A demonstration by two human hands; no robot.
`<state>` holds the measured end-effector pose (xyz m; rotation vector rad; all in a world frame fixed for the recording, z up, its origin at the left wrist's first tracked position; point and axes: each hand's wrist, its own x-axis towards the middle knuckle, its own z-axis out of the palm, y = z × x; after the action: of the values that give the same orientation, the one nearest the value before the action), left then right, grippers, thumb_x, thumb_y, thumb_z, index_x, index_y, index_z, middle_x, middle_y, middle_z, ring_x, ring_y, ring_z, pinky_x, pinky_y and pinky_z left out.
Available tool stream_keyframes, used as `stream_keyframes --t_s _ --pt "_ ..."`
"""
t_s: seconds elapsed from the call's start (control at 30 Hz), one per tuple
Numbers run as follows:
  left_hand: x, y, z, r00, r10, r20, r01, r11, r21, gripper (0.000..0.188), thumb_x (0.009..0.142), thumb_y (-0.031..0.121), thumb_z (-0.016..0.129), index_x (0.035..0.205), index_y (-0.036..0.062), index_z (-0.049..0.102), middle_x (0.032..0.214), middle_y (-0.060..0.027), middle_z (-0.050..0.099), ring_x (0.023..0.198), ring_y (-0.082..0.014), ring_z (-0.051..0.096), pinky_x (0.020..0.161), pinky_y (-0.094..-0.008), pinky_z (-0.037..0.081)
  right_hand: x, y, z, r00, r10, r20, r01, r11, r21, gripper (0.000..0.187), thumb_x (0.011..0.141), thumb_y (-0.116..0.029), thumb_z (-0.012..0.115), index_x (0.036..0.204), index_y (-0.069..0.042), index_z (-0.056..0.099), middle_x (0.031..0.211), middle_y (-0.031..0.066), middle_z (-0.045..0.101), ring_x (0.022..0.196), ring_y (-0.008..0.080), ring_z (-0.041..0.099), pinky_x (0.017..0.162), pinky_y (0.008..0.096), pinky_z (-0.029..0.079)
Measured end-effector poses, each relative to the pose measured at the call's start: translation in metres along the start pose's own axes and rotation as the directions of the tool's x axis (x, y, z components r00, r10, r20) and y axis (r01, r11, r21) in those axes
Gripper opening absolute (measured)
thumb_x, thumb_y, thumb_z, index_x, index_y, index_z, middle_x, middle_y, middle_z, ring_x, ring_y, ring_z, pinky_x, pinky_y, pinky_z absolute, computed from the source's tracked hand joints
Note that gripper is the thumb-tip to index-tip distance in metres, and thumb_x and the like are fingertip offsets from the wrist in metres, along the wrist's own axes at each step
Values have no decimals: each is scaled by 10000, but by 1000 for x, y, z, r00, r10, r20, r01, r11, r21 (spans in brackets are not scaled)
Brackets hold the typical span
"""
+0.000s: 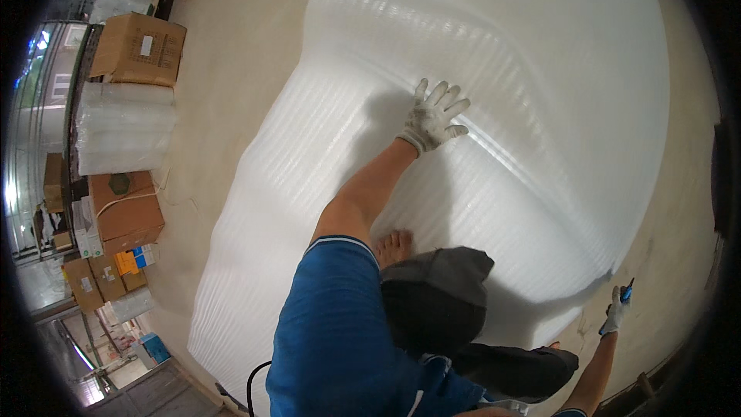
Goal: The person unrolls a large sheet of bubble wrap on the floor and uses a utility knife to cut it into rectangular sections. They repeatedly unroll, cut, and fold the material.
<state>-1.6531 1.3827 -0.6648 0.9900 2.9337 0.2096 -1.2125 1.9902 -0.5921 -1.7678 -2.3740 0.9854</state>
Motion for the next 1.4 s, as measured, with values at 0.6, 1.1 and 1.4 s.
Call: stream_keyframes --t_s 0.6,1.1,1.4 --pt "1 -173 -25 910 -295 -292 286 955 -75 678 906 689 419 1386 222 524 1456 -72 452 1407 -308 304 1178 -588 137 -229 -418 356 339 -598 726 733 652 195 639 850 -179 736 1435 -116 486 1338 151 591 1178 249 608 992 348 478" --pt "-418 -37 -65 668 -729 150 733 679 40 805 725 786 590 1406 364 501 1592 -111 250 1473 -402 166 1115 -749 85 -169 -403 383 155 -514 844 778 590 217 647 916 -112 663 1484 1 374 1514 124 426 1383 223 409 1136 350 318" --pt "-388 -109 -107 -347 -923 166 935 -353 -7 776 879 617 559 1497 202 339 1578 -152 241 1430 -396 245 1122 -680 173 -148 -407 383 36 -556 831 785 530 321 669 903 -145 695 1473 11 381 1481 157 446 1362 247 426 1129 359 329"
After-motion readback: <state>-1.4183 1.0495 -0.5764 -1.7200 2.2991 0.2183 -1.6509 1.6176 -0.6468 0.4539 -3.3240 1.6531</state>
